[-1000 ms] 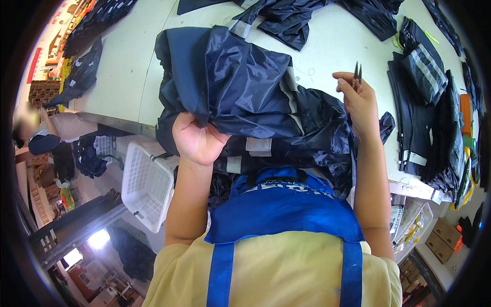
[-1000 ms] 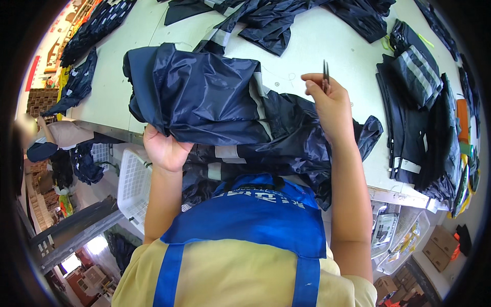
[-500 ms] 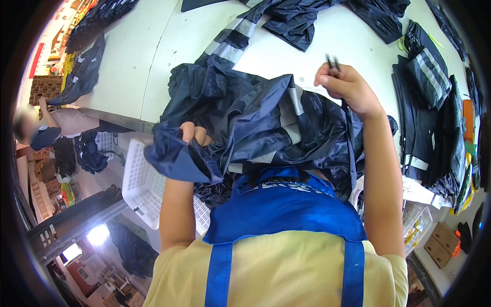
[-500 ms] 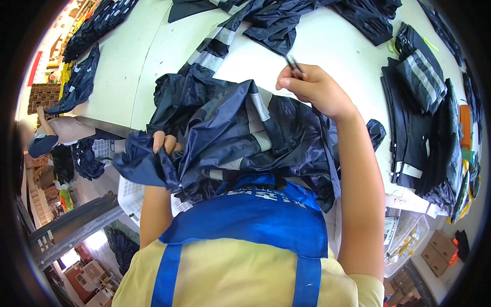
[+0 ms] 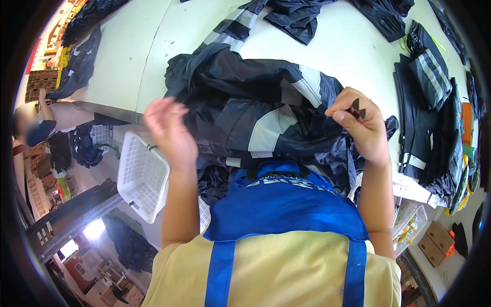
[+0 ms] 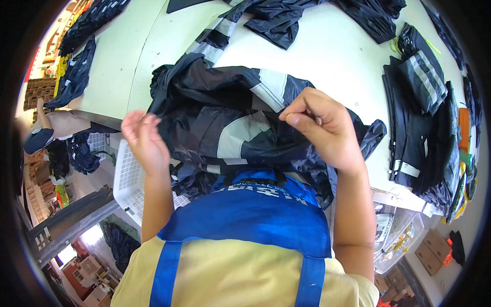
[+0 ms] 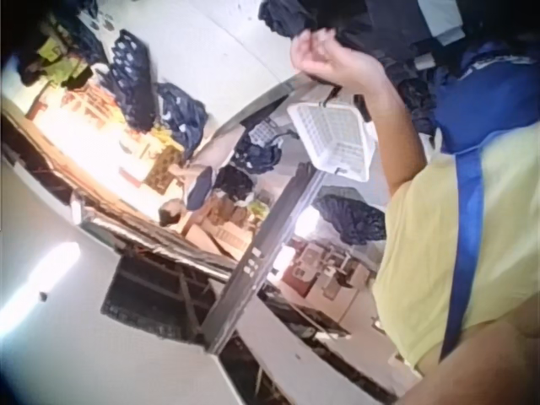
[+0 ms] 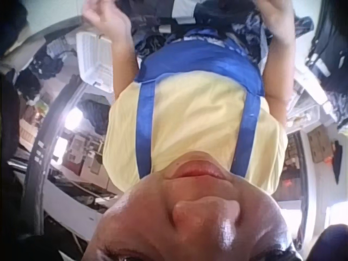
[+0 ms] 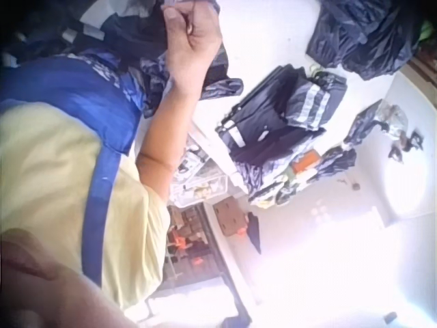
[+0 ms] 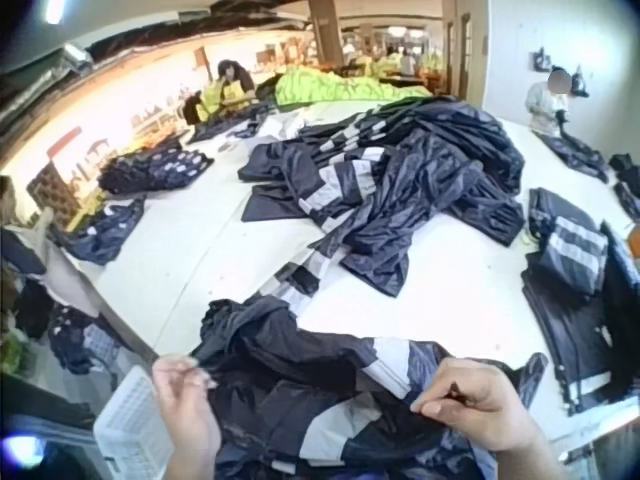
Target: The person handles a dark jacket on a work table, unfolding and repositioning it. Using small scissors, the person trims loose threads and small fabric pieces from the jacket's seams and edges. The person continues trimming multiple areas of the jacket throughout the clip.
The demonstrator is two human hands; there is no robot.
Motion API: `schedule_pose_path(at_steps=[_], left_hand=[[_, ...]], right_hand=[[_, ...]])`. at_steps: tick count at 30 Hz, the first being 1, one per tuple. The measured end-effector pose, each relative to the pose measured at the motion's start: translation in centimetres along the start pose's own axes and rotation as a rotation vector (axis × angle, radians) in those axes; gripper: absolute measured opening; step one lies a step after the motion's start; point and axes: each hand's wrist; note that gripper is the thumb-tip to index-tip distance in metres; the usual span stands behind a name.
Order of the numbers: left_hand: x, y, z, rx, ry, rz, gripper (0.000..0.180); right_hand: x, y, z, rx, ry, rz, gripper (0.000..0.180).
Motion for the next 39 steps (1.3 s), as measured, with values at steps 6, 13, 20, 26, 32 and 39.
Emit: schedule_pose_path(at_steps=[6, 13, 20, 26, 32, 39], left_hand=[[3.9, 7.5, 8.6, -0.855, -0.120, -0.032, 0.036], [2.1, 10.0, 9.4, -0.715, 0.047, -0.251, 0.008], [2.4, 8.5, 9.3, -0.922, -0.227, 0.073, 0.009], [2.1, 8.9, 8.3, -0.911, -0.092, -0.045, 0.009], [4.0, 8.7, 8.5, -0.858, -0.106, 0.371, 0.012], [5.0, 8.7, 8.6, -0.898, -0.057, 0.538, 0.018]], right_hand=[[-1.7, 1.2, 1.7, -0.028, 0.206, -0.142, 0.012], [-1.9, 2.2, 1.2, -0.207, 0.257, -0.178, 0.028], [-1.7, 2.1, 1.5, -0.397, 0.274, -0.203, 0.021], [-0.2, 0.7, -1.1, 0.164, 0.398, 0.000, 0.031], [2.6, -1.0, 0.1, 0.178, 0.629, -0.347, 0.025], [3.4, -1.6, 1.9, 0.158, 0.490, -0.369, 0.021]])
Point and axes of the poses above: each hand's wrist, its own y-axis away from the middle knuckle, its own z-axis out of the palm, x = y × z, and after that the axes turned 15 degrees about x, right-handed
